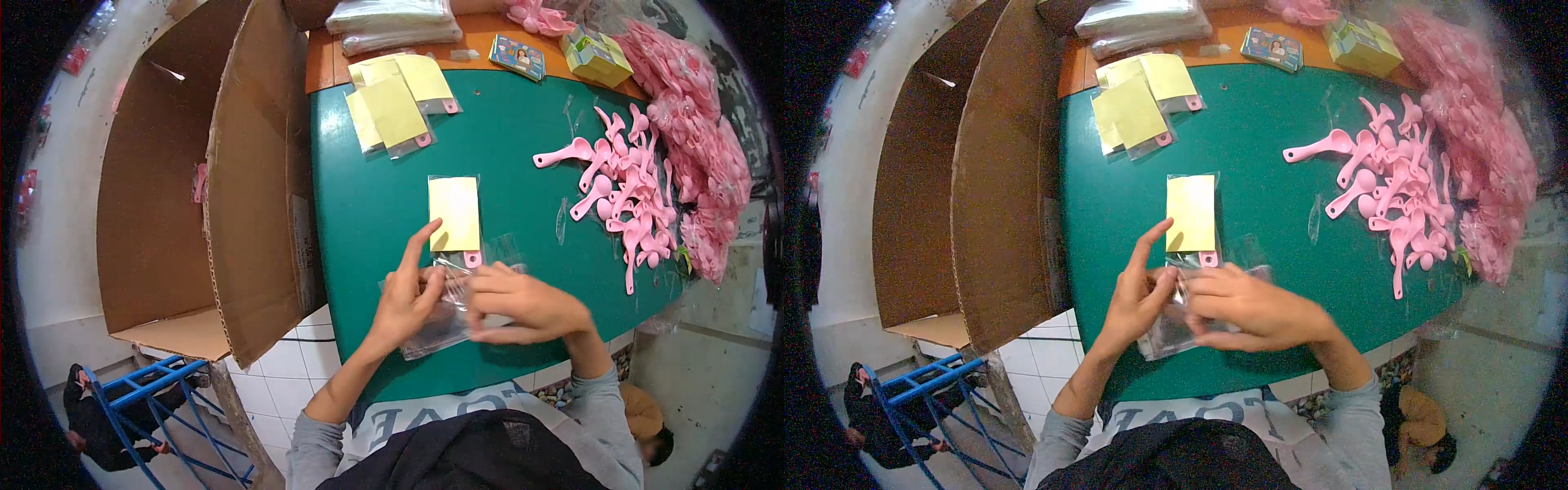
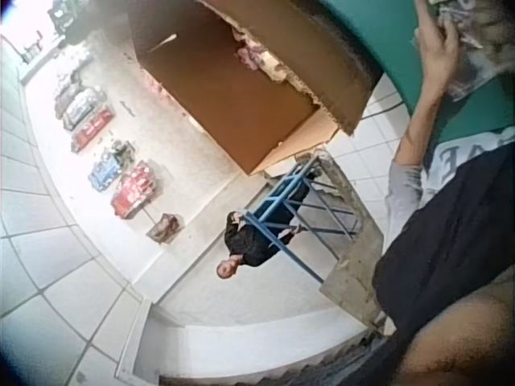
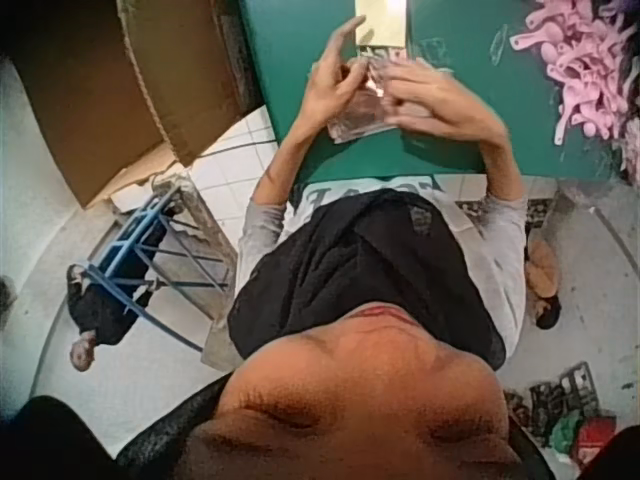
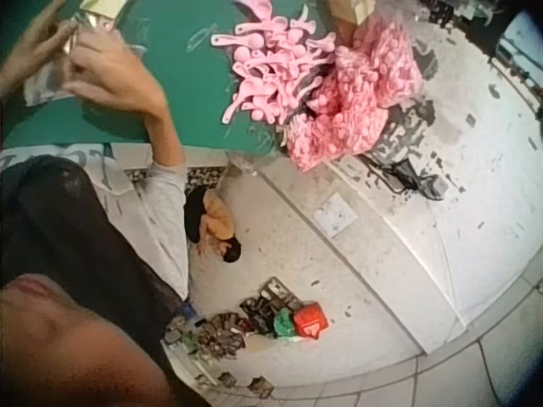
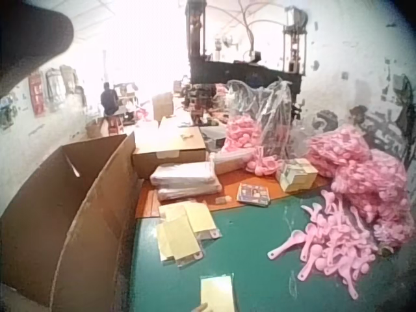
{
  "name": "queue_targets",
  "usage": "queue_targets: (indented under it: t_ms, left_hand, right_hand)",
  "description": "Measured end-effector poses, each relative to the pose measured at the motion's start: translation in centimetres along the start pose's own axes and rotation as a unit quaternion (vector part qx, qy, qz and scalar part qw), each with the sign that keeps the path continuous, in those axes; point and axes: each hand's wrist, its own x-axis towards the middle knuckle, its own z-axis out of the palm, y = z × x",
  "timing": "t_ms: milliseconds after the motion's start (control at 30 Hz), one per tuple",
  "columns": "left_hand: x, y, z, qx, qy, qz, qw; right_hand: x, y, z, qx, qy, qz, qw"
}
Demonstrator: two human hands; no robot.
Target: Packaging pink plastic spoons into plastic bags with labels and backing cards.
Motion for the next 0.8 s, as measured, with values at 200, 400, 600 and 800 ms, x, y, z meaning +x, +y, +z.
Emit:
queue_targets:
  t_ms: [200, 400, 600, 800]
  left_hand:
    - [-0.2, -0.5, 0.1, -0.18, -0.082, 0.007, 0.98]
    - [-0.8, -0.8, -0.5, -0.178, -0.092, -0.05, 0.979]
    - [-1.6, 1.0, -1.1, -0.28, -0.149, -0.045, 0.947]
    - [-1.4, 0.5, -0.9, 0.013, -0.08, 0.072, 0.994]
  right_hand:
    - [-13.4, 6.0, -10.8, 0.192, 0.492, 0.316, 0.788]
    - [-4.9, 1.1, -3.5, -0.269, 0.261, 0.222, 0.9]
    - [-2.6, 1.9, 4.8, -0.097, 0.317, 0.15, 0.931]
    - [-3.1, 1.5, 4.4, -0.045, 0.337, 0.174, 0.924]
